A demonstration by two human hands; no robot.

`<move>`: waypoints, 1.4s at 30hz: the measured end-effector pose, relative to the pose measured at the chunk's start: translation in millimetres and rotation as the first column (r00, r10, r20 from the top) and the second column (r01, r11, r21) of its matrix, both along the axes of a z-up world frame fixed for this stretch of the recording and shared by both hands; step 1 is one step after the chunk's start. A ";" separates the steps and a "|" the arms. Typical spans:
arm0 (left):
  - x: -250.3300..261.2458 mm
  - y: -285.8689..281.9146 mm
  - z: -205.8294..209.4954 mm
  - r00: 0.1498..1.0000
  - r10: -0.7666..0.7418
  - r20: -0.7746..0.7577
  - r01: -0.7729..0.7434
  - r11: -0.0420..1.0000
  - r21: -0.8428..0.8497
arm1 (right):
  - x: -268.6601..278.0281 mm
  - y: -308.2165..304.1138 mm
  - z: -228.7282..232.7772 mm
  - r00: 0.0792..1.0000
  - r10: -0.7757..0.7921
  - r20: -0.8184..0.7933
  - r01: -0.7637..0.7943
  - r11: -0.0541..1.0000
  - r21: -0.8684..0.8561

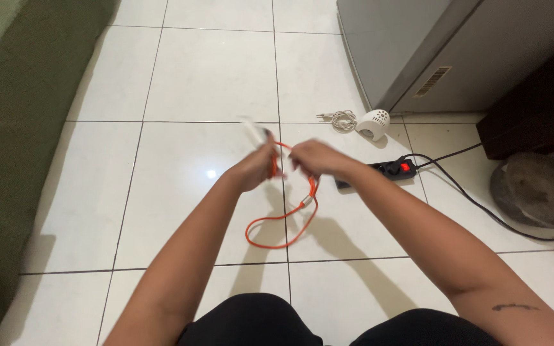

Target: The person plugs a charger into a wall-mounted socket, then walks to a power strip on the floor. They unplug a small white device, plug in a tablet and a phone, and move both devices onto a nearby bed. Finally, they coil the orange charging cable and place it on the bed.

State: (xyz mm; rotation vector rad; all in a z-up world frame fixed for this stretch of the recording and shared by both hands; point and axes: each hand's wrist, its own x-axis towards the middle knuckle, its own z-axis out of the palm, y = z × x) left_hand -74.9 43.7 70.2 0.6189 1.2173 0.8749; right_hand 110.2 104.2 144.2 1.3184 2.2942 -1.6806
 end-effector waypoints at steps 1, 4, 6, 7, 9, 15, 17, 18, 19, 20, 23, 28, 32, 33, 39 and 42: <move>-0.3 3.8 -0.4 0.989 0.134 0.061 -0.139 0.985 0.097 | -0.1 -8.5 -1.9 0.990 0.140 -0.015 -0.141 0.988 -0.060; -13.3 5.5 1.8 0.878 0.299 0.374 -0.409 0.874 0.263 | 8.0 -33.4 -20.3 0.928 0.360 -0.093 -0.363 0.827 -0.428; -27.3 -0.1 6.0 0.752 0.126 0.648 -0.399 0.868 0.295 | 11.1 -41.0 -39.8 0.882 0.462 -0.090 -0.426 0.701 -0.572; -32.2 -4.1 7.8 0.668 -0.159 0.727 -0.260 0.865 0.429 | 12.4 -37.2 -48.0 0.918 0.394 -0.042 -0.355 0.771 -0.529; -37.3 -15.0 8.5 0.331 -0.660 0.674 -0.064 0.697 0.714 | 21.0 -24.9 -60.1 0.969 0.242 0.038 -0.203 0.881 -0.427; -10.1 -25.9 -4.9 0.824 -0.563 -0.065 0.566 0.819 0.090 | 17.5 21.2 -35.0 0.984 -0.176 0.020 0.177 0.982 -0.070; 0.7 -21.7 -7.6 0.957 -0.269 -0.111 0.278 0.958 0.069 | 13.9 10.5 -20.9 0.997 -0.076 0.014 0.078 0.988 -0.133; 4.8 -18.3 -7.3 0.985 -0.112 -0.134 0.121 0.990 0.067 | 12.6 -0.7 -17.0 1.000 0.005 0.012 -0.003 0.980 -0.200; 5.4 -16.0 -6.0 1.000 0.027 0.010 -0.028 0.998 0.062 | 11.6 -11.7 -14.1 0.996 0.087 0.004 -0.083 0.960 -0.266; 5.0 -13.9 -3.8 0.974 0.168 0.152 -0.175 0.984 0.035 | 11.9 -21.6 -12.8 0.978 0.204 -0.036 -0.203 0.910 -0.363; -5.3 -18.0 3.1 0.846 0.141 0.514 -0.268 0.946 0.181 | 14.5 -43.6 -20.7 0.906 0.421 -0.055 -0.386 0.762 -0.520; -12.6 -27.1 1.1 0.487 -0.636 0.599 0.277 0.762 0.585 | 16.0 -22.1 -33.3 0.960 0.172 0.220 -0.104 0.952 -0.288; 12.7 -16.9 -15.7 0.903 -0.430 -0.017 0.429 0.897 0.110 | 13.8 7.8 -19.2 0.956 -0.114 0.269 0.113 0.993 0.021; 16.4 -12.1 -19.0 0.899 -0.384 -0.212 0.390 0.921 -0.013 | 11.0 8.3 -16.6 0.977 -0.109 0.184 0.107 0.994 0.024; 5.6 16.0 -19.9 0.858 0.440 0.264 -0.481 0.870 0.113 | 8.2 -24.7 -27.1 0.980 0.167 -0.109 -0.193 0.935 -0.299; 0.1 5.5 -17.4 0.768 0.122 0.629 -0.352 0.901 0.255 | 12.1 -22.5 -36.0 0.960 0.255 -0.119 -0.282 0.858 -0.429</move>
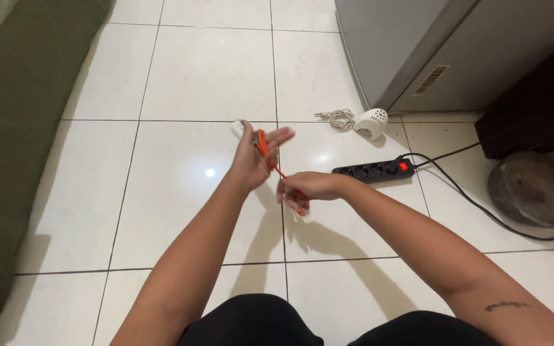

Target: The person plugs a charger into a wall-mounted socket, then walks to a power strip on the floor. They unplug a small white device, plug in a tablet and a phone, and move both devices onto a nearby bed. Finally, they coil the orange charging cable and place it on the bed.

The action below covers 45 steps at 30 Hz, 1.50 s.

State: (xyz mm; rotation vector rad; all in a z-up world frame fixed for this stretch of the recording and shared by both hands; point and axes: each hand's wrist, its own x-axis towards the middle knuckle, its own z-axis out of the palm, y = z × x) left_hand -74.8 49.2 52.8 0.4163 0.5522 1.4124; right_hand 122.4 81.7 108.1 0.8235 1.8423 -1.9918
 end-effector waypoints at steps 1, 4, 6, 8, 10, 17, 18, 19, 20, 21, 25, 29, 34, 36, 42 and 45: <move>0.8 -6.3 1.4 0.985 -0.168 0.046 0.162 0.980 0.120 | 3.4 3.7 -2.0 0.999 0.024 0.037 -0.023 0.999 -0.033; 3.9 -25.9 10.7 0.819 -0.573 -0.033 0.551 0.769 0.324 | 10.9 22.2 -3.1 0.994 0.019 0.111 -0.055 0.943 0.329; 4.1 -33.5 22.9 0.663 -0.712 -0.231 0.749 0.634 0.195 | 6.6 27.4 -3.2 0.976 0.072 0.206 -0.174 0.829 0.531; 5.6 -34.1 35.8 0.493 -0.719 -0.490 0.735 0.646 -0.207 | 2.0 25.2 -1.5 0.940 0.066 0.334 -0.278 0.717 0.640; 6.1 -32.4 42.4 0.311 -0.734 -0.604 0.627 0.636 -0.450 | -5.4 17.3 1.8 0.879 0.004 0.477 -0.367 0.643 0.672; 15.5 -24.6 -0.2 0.343 -0.503 -0.793 0.199 0.864 -0.462 | -14.8 1.1 26.8 0.956 -0.066 0.286 -0.210 0.526 0.824; 18.6 -21.9 -7.0 0.400 -0.437 -0.806 0.087 0.893 -0.441 | -17.4 -2.7 26.3 0.968 -0.129 0.216 -0.079 0.660 0.747; 20.0 -19.6 -11.9 0.480 -0.374 -0.793 0.017 0.908 -0.418 | -18.6 -5.9 25.4 0.967 -0.201 0.156 0.056 0.766 0.640; 20.2 -18.1 -14.6 0.554 -0.303 -0.775 -0.059 0.915 -0.400 | -19.7 -8.4 24.1 0.973 -0.184 0.139 0.072 0.815 0.575; 19.4 -17.4 -15.1 0.619 -0.226 -0.752 -0.136 0.912 -0.386 | -20.7 -10.6 22.1 0.978 -0.168 0.121 0.084 0.859 0.505; 12.9 -19.3 -0.2 0.925 0.192 -0.329 -0.280 0.928 -0.245 | -13.5 -14.9 11.8 0.999 0.039 -0.033 -0.017 0.867 0.497; 12.0 -23.0 21.1 0.948 0.300 -0.103 -0.316 0.922 -0.224 | -6.1 -17.6 -0.2 0.996 -0.040 0.085 -0.065 0.364 0.929; 21.3 -27.9 27.6 0.963 0.245 0.113 -0.228 0.963 -0.140 | -12.6 -11.2 -6.8 0.910 -0.366 -0.197 0.411 0.863 0.294; 22.0 -32.9 26.9 0.976 0.174 0.131 -0.160 0.981 -0.111 | -11.1 -8.2 -2.9 0.736 -0.627 -0.255 0.574 0.777 -0.256; 22.0 -42.5 21.0 0.989 -0.042 0.141 0.040 0.999 0.017 | -9.4 -5.9 2.8 0.525 -0.826 -0.208 0.651 0.546 -0.527; 26.4 -39.8 15.6 0.998 -0.039 0.058 0.047 0.988 -0.145 | -10.1 -7.1 -7.0 0.582 -0.750 -0.314 0.652 0.662 -0.371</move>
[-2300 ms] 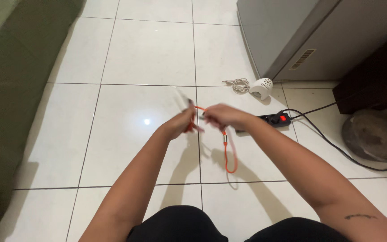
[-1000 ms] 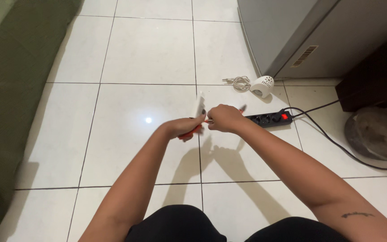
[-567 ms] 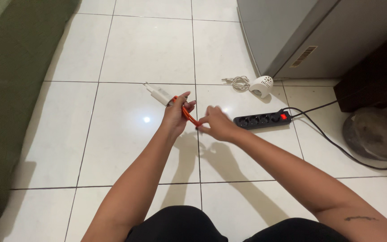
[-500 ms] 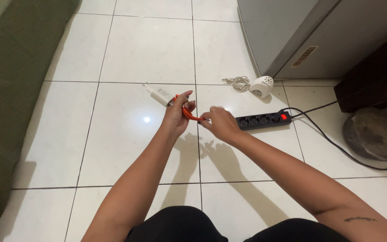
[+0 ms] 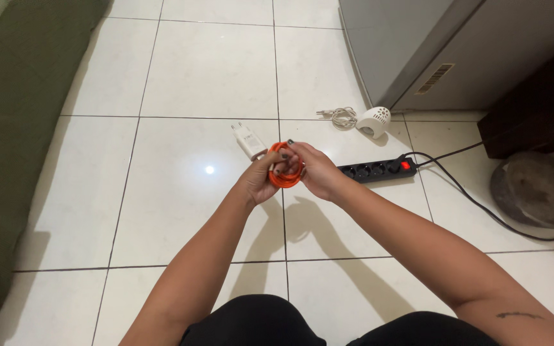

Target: The person plugs a charger into a wall-mounted socket, then walks to a power strip on the floor. They unplug a small white device, plug in a tablet and a phone, and move both devices onto a nearby bed. Finally, they coil the orange charging cable and place it on the bed.

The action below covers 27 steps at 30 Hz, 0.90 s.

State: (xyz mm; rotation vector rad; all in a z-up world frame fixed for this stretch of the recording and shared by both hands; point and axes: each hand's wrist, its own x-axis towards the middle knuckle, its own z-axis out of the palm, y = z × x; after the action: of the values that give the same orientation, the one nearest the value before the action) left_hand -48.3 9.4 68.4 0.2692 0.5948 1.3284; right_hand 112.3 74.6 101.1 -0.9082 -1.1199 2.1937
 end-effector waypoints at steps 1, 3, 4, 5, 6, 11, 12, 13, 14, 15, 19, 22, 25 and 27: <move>2.7 1.2 -3.1 0.996 -0.005 -0.088 0.002 0.999 -0.032 | 1.6 0.3 -4.6 0.999 0.015 0.053 -0.019 0.997 0.070; 8.8 2.0 -12.4 0.965 -0.027 -0.261 0.001 0.995 -0.097 | 9.7 5.6 -13.7 0.987 -0.010 0.159 -0.003 0.997 0.076; 12.1 1.9 -18.6 0.942 -0.034 -0.335 -0.005 0.993 -0.115 | 14.4 7.8 -19.5 0.977 -0.023 0.213 0.007 0.997 0.078; 17.9 1.9 -25.8 0.914 -0.045 -0.404 -0.009 0.991 -0.132 | 19.3 8.0 -26.4 0.966 -0.038 0.255 0.002 0.991 0.137; 24.8 1.9 -33.7 0.881 -0.058 -0.470 -0.014 0.989 -0.148 | 23.5 8.0 -34.2 0.953 -0.054 0.297 -0.005 0.981 0.195; 83.0 8.5 -77.6 0.611 -0.135 -0.780 0.139 0.988 -0.063 | 81.8 -13.9 -80.4 0.856 -0.208 0.473 0.101 0.965 0.240; 98.3 11.0 -85.4 0.527 -0.117 -0.841 0.173 0.985 -0.029 | 100.6 -22.8 -90.2 0.836 -0.245 0.491 0.153 0.963 0.222; 115.7 14.2 -92.0 0.426 -0.134 -0.895 0.253 0.967 -0.024 | 121.1 -32.3 -99.2 0.813 -0.282 0.509 0.204 0.957 0.205; 133.9 17.6 -97.4 0.320 -0.138 -0.937 0.333 0.943 -0.025 | 140.8 -42.7 -108.1 0.789 -0.314 0.529 0.235 0.948 0.213; 152.5 21.8 -101.6 0.211 -0.127 -0.969 0.410 0.911 -0.031 | 159.3 -51.3 -116.3 0.762 -0.347 0.547 0.266 0.938 0.224; 224.2 38.7 -108.7 0.099 -0.061 -0.993 0.629 0.777 0.015 | 226.8 -60.5 -135.7 0.639 -0.413 0.649 0.352 0.907 0.230; 266.7 57.6 -102.5 0.070 -0.073 -0.995 0.697 0.717 -0.003 | 267.5 -42.5 -134.2 0.559 -0.347 0.753 0.347 0.923 0.168; 286.8 79.2 -99.8 -0.060 -0.037 -0.998 0.716 0.695 -0.069 | 282.9 -17.0 -136.4 0.439 -0.346 0.829 0.181 0.938 0.295; 293.7 93.7 -101.2 -0.133 -0.042 -0.990 0.715 0.688 -0.125 | 285.5 -0.1 -140.5 0.382 -0.297 0.875 0.167 0.954 0.250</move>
State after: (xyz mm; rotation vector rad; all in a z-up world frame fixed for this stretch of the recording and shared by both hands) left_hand 245.4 103.0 -32.8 1.8898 1.2164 0.3091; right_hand 397.8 74.5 -39.4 -2.2010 -1.4043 1.2521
